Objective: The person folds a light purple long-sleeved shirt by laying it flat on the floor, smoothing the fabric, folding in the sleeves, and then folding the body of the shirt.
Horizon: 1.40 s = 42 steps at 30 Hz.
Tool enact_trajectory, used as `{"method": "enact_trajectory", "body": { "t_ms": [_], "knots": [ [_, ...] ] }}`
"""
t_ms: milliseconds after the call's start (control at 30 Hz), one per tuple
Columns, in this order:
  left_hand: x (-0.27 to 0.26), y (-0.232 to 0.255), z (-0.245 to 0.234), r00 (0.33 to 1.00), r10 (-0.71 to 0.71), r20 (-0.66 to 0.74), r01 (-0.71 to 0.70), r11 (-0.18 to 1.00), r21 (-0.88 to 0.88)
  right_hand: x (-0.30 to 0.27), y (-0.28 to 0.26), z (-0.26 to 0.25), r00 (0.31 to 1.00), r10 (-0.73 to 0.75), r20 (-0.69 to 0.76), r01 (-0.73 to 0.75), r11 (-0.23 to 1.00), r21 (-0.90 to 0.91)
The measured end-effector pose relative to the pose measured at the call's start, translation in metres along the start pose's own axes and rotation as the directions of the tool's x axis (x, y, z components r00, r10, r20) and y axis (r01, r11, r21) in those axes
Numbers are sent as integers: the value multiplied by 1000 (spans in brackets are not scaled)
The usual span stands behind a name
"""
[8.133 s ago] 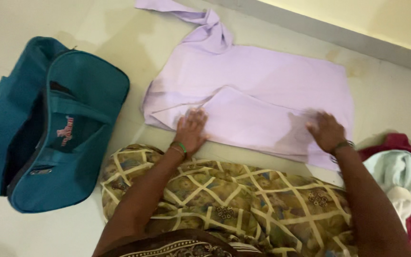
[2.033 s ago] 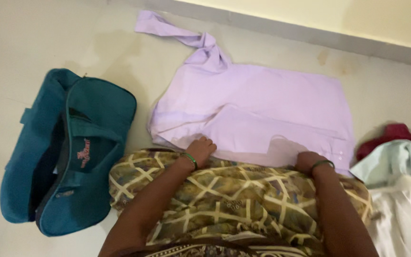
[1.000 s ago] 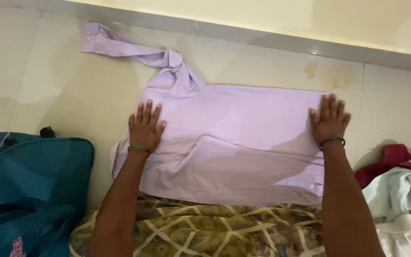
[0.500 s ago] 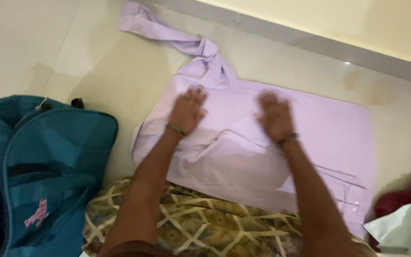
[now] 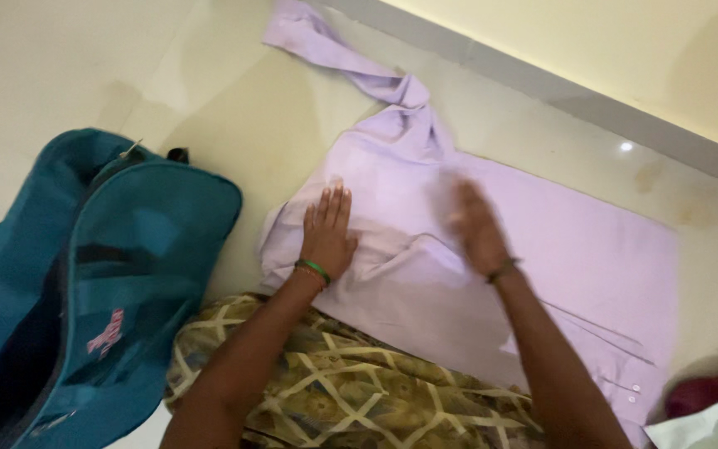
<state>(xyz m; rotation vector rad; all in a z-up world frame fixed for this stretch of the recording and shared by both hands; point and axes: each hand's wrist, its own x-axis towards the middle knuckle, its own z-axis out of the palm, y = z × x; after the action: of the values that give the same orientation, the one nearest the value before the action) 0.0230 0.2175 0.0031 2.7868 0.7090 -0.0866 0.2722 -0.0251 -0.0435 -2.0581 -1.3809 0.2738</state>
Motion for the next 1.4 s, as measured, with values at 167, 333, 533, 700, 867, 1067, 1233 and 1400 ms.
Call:
{"method": "enact_trajectory", "body": {
  "t_ms": [167, 333, 533, 700, 867, 1067, 1233, 1400],
  "knots": [
    [-15, -5, -11, 959, -214, 184, 211, 977, 36, 75, -119, 67, 885, -167, 434, 204, 978, -39],
    [-13, -11, -13, 890, -265, 371, 270, 962, 38, 133, -128, 85, 855, -127, 504, 346, 863, -369],
    [-16, -14, -11, 911, -250, 327, 268, 963, -10, 181, -101, 74, 937, -139, 320, 269, 872, -408],
    [-20, -13, -14, 930, -243, 276, 276, 957, -87, 186, -102, 85, 963, 0, 268, 128, 878, -461],
    [5, -11, 21, 992, -33, -124, 36, 999, 16, 116, -110, 94, 953, -100, 288, 191, 931, -311],
    [41, -8, 18, 995, 99, -27, -96, 991, 90, 62, -51, 26, 961, 36, 273, 105, 869, -483],
    [36, -1, 2, 997, 51, -57, -49, 998, 36, 20, 35, -50, 965, 255, 65, -172, 800, -575],
    [33, -1, 4, 995, 65, -74, -59, 995, 86, -51, 114, -102, 851, 497, -169, -495, 652, -574]
  ]
}}
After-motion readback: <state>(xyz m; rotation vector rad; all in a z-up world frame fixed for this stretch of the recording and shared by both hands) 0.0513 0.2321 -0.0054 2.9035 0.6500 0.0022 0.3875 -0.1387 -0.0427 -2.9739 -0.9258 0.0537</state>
